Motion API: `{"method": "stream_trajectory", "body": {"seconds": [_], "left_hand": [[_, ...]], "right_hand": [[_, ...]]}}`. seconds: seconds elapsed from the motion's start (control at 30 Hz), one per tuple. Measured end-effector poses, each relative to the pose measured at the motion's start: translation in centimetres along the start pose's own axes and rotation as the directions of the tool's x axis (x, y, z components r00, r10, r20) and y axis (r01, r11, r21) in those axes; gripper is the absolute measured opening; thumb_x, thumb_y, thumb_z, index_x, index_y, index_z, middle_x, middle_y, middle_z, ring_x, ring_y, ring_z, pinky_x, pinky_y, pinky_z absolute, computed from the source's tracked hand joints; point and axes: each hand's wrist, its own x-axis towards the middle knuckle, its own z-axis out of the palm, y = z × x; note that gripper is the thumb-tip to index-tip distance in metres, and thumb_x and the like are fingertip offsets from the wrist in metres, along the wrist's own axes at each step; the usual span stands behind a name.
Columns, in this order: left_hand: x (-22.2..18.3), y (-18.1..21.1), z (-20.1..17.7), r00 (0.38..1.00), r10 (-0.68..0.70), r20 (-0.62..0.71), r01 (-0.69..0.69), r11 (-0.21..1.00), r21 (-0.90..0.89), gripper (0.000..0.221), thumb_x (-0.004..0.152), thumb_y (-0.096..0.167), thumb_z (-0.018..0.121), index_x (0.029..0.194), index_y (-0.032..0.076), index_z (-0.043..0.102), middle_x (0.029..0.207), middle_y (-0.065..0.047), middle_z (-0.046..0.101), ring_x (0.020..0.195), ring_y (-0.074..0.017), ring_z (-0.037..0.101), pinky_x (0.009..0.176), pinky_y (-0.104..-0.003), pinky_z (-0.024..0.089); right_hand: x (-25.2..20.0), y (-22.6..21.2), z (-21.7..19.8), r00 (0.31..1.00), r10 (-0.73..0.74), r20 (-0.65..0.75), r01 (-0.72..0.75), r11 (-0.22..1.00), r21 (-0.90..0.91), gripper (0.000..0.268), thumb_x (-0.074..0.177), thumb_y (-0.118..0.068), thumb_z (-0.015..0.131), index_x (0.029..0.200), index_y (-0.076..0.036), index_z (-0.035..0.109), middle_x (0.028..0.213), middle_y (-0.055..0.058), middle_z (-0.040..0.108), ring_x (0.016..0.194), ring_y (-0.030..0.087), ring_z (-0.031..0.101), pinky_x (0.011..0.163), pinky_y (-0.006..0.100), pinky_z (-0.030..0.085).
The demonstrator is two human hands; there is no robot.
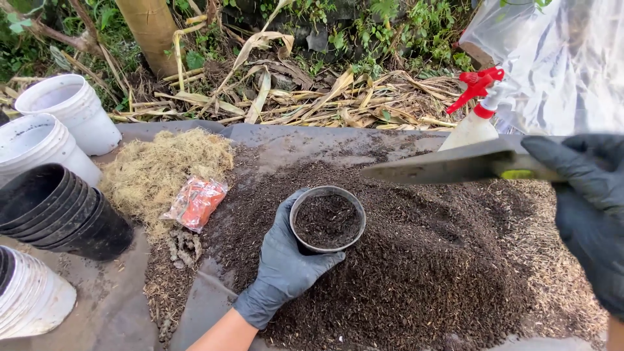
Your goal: Mixing soil components on a workspace and filling a small nursery pot using a hand trowel and spray bottle.
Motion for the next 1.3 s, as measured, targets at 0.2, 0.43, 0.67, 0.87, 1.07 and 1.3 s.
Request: {"method": "stream_trajectory", "body": {"seconds": [0.2, 0.43, 0.67, 0.87, 1.07, 1.3], "left_hand": [[1.0, 1.8, 0.8, 0.976, -0.211, 0.057, 0.193, 0.954, 0.229, 0.113, 0.048, 0.039, 0.097, 0.145, 0.023, 0.040, 0.136, -0.004, 0.070, 0.124, -0.0276, 0.070, 0.110, -0.039, 0.053], [1.7, 3.6, -2.4, 0.931, -0.131, 0.340, 0.097, 0.989, 0.115, 0.130, 0.056, 0.044, 0.090, 0.155, 0.016, 0.010, 0.152, -0.009, 0.050, 0.143, -0.0284, 0.046, 0.122, -0.042, 0.027], [4.9, 11.3, -9.0, 0.799, -0.594, -0.096, 0.566, 0.688, 0.453, 0.080, 0.089, 0.047, 0.059, 0.161, 0.031, 0.029, 0.158, 0.004, 0.050, 0.156, -0.0224, 0.030, 0.130, -0.046, 0.025], [11.7, -1.9, -17.7, 0.932, 0.120, -0.342, 0.299, 0.280, 0.912, 0.031, 0.104, 0.042, 0.056, 0.126, 0.024, 0.069, 0.114, -0.009, 0.060, 0.087, -0.0273, 0.058, 0.062, -0.039, 0.054], [17.5, -10.6, -19.4, 0.975, -0.014, -0.221, 0.220, -0.074, 0.973, 0.048, 0.089, 0.052, 0.064, 0.127, 0.022, 0.068, 0.145, -0.018, 0.057, 0.142, -0.0483, 0.043, 0.099, -0.067, 0.043], [18.3, -5.8, -18.6, 0.932, 0.211, -0.293, 0.257, 0.183, 0.949, 0.026, 0.089, 0.052, 0.072, 0.107, 0.035, 0.078, 0.127, 0.002, 0.066, 0.105, -0.0294, 0.054, 0.085, -0.048, 0.034]], "right_hand": [[-5.0, 11.0, 1.2, 0.947, -0.251, 0.199, 0.270, 0.292, -0.917, 0.072, 0.088, -0.048, 0.083, 0.154, -0.059, 0.056, 0.085, -0.015, 0.069, 0.067, 0.008, 0.059, 0.070, 0.027, 0.046], [-8.0, 13.7, 4.2, 0.954, -0.123, 0.273, 0.295, 0.543, -0.786, 0.054, 0.103, -0.054, 0.035, 0.155, -0.052, 0.045, 0.120, -0.004, 0.065, 0.110, 0.029, 0.061, 0.092, 0.052, 0.040], [-9.4, 16.6, 3.5, 0.975, -0.220, 0.017, 0.166, 0.678, -0.716, 0.046, 0.119, -0.048, 0.036, 0.147, -0.036, 0.070, 0.131, 0.001, 0.067, 0.128, 0.038, 0.055, 0.111, 0.052, 0.032], [-9.7, 16.9, 2.9, 0.966, -0.256, -0.031, 0.156, 0.675, -0.721, 0.038, 0.123, -0.044, 0.045, 0.143, -0.034, 0.076, 0.130, 0.000, 0.068, 0.128, 0.041, 0.056, 0.114, 0.055, 0.035], [-9.9, 16.2, 2.8, 0.951, -0.305, -0.045, 0.184, 0.676, -0.713, 0.031, 0.122, -0.035, 0.051, 0.135, -0.031, 0.079, 0.128, 0.001, 0.067, 0.127, 0.040, 0.056, 0.114, 0.052, 0.040], [-9.7, 16.3, 2.6, 0.952, -0.305, -0.029, 0.188, 0.658, -0.729, 0.033, 0.119, -0.035, 0.049, 0.129, -0.032, 0.081, 0.123, 0.002, 0.070, 0.120, 0.038, 0.059, 0.107, 0.050, 0.041]]}}
